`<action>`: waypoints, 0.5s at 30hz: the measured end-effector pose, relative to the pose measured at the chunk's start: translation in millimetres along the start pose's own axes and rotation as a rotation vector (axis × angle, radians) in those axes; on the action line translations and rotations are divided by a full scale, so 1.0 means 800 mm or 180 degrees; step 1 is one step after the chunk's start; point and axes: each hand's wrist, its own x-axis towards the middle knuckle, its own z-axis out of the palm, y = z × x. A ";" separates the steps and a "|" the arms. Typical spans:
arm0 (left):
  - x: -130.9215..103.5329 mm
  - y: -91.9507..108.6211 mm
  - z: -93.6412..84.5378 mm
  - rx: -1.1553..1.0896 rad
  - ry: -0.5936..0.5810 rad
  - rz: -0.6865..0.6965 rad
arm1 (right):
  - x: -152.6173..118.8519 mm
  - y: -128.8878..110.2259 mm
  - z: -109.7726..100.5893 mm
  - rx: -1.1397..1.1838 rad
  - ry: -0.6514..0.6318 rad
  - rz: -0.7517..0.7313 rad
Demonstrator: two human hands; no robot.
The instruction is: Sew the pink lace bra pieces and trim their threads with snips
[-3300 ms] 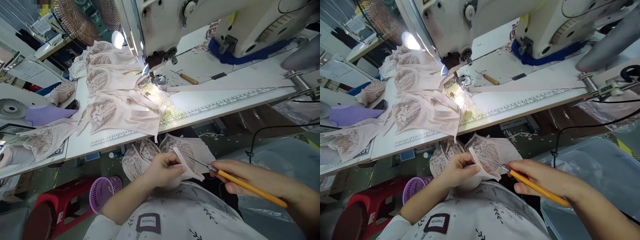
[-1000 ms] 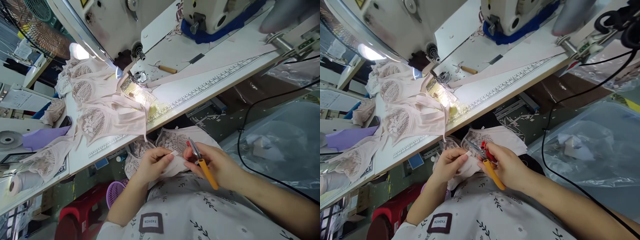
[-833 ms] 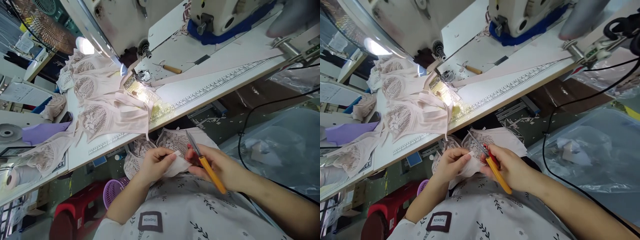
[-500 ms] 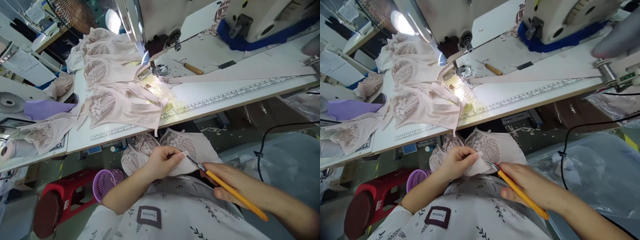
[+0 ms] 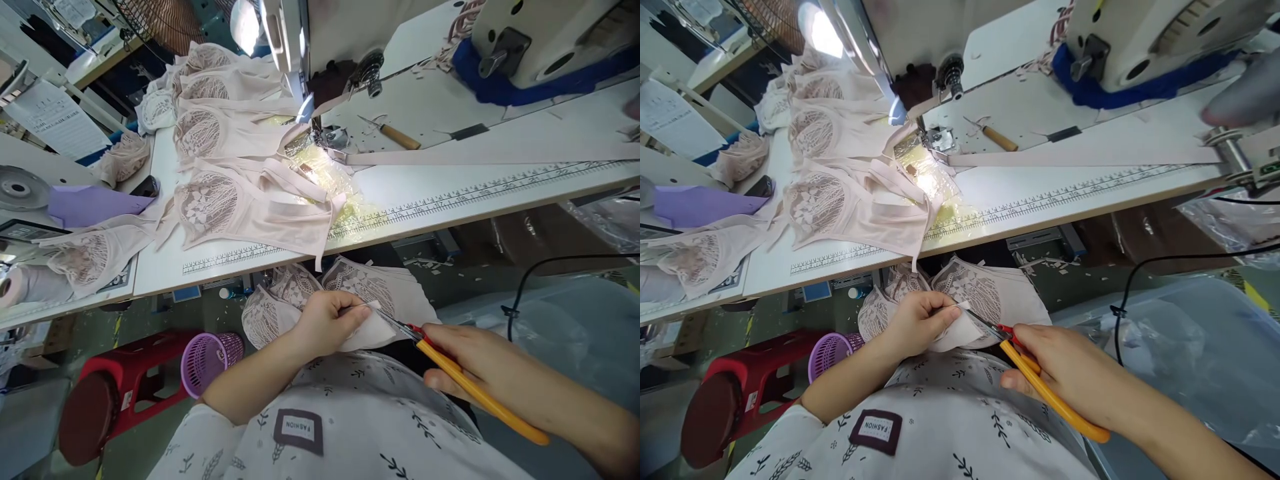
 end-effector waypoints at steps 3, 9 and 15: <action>0.000 0.000 0.001 -0.0024 -0.0006 0.0043 | 0.002 0.001 0.000 0.0062 0.0092 0.0071; 0.000 0.002 0.000 -0.0055 0.0027 0.0055 | 0.009 0.003 -0.002 0.0421 0.0589 0.0112; 0.001 0.004 0.001 0.0044 0.0058 0.0182 | 0.017 -0.032 -0.011 0.1060 0.1296 0.0149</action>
